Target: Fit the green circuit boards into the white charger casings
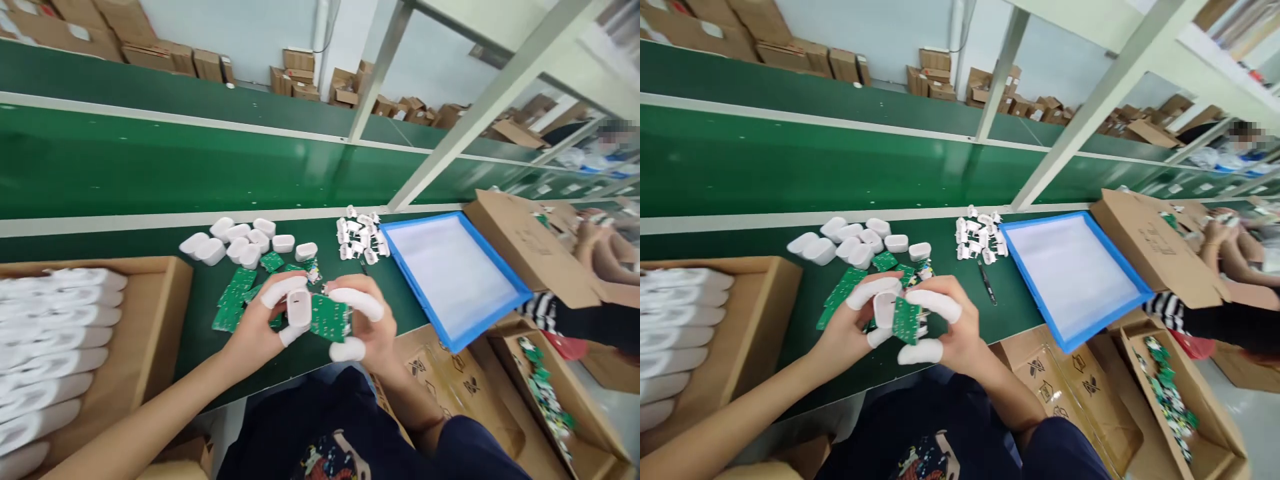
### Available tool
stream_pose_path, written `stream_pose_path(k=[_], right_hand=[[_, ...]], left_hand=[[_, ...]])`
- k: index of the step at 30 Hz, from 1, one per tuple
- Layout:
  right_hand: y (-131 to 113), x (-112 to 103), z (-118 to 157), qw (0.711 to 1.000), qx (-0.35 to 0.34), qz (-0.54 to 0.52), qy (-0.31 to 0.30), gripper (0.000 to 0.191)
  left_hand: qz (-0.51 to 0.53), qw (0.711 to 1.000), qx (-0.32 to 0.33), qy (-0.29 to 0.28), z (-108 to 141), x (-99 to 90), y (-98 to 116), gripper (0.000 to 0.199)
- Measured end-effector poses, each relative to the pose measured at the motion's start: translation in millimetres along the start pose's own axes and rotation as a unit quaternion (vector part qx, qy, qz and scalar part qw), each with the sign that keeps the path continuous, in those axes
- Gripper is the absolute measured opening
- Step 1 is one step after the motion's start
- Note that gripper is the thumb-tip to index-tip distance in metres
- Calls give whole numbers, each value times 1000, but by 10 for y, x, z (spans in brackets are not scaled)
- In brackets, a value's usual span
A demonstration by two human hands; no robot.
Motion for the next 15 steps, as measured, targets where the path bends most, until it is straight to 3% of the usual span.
stream_pose_path(k=[15], right_hand=[[-59, 161, 51, 997, -49, 47, -38, 52]], left_hand=[[54, 999, -4, -10, 48, 18, 48, 52]])
Point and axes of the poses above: each hand's wrist, its own z-axis away from the middle knuckle, its own x-axis out of the palm, y = z × x, the point moved 7 cm from there along -z, towards the middle knuckle, and after that the axes turned 12 degrees about y, right-handed, at the moved point
